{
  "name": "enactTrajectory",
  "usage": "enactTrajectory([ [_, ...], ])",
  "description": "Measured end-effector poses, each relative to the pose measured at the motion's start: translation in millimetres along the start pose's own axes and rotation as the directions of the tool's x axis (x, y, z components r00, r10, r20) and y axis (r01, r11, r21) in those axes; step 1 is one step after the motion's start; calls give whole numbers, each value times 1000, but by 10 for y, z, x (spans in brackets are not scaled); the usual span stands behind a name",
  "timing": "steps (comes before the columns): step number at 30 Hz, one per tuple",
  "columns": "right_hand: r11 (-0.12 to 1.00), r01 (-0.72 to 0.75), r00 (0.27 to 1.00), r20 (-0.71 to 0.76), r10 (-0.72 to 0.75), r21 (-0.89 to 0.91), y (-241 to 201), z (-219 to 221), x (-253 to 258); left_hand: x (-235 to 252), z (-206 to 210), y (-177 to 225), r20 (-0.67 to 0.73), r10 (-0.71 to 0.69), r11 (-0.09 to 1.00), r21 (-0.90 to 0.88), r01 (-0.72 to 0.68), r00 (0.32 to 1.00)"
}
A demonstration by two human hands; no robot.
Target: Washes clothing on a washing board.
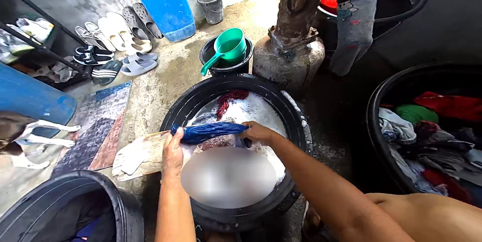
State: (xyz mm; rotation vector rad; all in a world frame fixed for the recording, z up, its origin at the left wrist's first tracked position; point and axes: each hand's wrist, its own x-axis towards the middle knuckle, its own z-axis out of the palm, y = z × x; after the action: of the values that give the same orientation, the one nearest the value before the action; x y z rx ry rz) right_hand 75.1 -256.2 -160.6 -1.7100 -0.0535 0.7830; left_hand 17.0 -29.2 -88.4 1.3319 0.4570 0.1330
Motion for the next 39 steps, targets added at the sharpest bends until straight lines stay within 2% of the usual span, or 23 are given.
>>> enactTrajectory([
  [2, 984, 71, 997, -24, -68, 165, -136, 65, -109, 107, -132, -396, -149, -220, 974, 18, 225, 964],
  [4, 971, 194, 981, -29, -192, 142, -215, 221, -195, 14, -59, -642, -198, -443, 884, 64, 462, 875],
  [6, 957, 288, 957, 19, -288, -36, -201, 405, -213, -150, 79, -688, -102, -589, 807, -26, 589, 802],
  [8, 925, 340, 936, 158, -315, -170, -172, 550, -253, -223, 185, -703, 31, -631, 761, -171, 626, 775],
  [10, 929, 340, 906, 316, -281, -147, -200, 606, -358, -218, 161, -822, 169, -560, 746, -323, 582, 811],
  [11, 947, 314, 897, 349, -273, -65, -211, 603, -409, -227, 147, -885, 192, -532, 724, -403, 560, 825],
  [14, 926, 224, 916, 260, -307, 303, -126, 541, -421, -323, 233, -882, 53, -582, 668, -538, 514, 811],
  [15, 904, 195, 940, 191, -283, 381, -103, 505, -382, -356, 296, -851, 2, -583, 688, -531, 495, 813],
  [17, 873, 181, 982, -39, -184, 452, -24, 479, -270, -420, 427, -761, -51, -551, 748, -472, 466, 833],
  [19, 821, 162, 978, -202, -58, 547, 99, 505, -149, -480, 517, -651, -31, -521, 775, -436, 458, 853],
  [23, 613, 25, 991, -98, 86, 790, 183, 574, -164, -546, 618, -539, 5, -522, 812, -304, 498, 853],
  [25, 592, 81, 986, -152, 71, 802, 70, 551, -232, -502, 571, -584, -24, -525, 824, -262, 502, 851],
  [28, 711, 273, 948, -305, -87, 648, -86, 557, -317, -472, 488, -631, -55, -562, 807, -256, 533, 825],
  [31, 791, 452, 880, -349, -321, 413, -179, 591, -378, -545, 520, -453, 84, -597, 714, -399, 576, 798],
  [33, 789, 522, 835, -383, -395, 324, -220, 664, -439, -538, 580, -340, 38, -546, 698, -532, 479, 837],
  [36, 782, 528, 792, -526, -311, 331, -244, 846, -500, -462, 705, -236, -186, -373, 792, -575, 208, 909],
  [38, 772, 450, 808, -573, -137, 450, -311, 892, -477, -498, 775, -218, -266, -174, 899, -435, 43, 948],
  [39, 742, 403, 832, -553, -53, 536, -359, 883, -462, -536, 771, -247, -238, -15, 954, -293, -57, 971],
])
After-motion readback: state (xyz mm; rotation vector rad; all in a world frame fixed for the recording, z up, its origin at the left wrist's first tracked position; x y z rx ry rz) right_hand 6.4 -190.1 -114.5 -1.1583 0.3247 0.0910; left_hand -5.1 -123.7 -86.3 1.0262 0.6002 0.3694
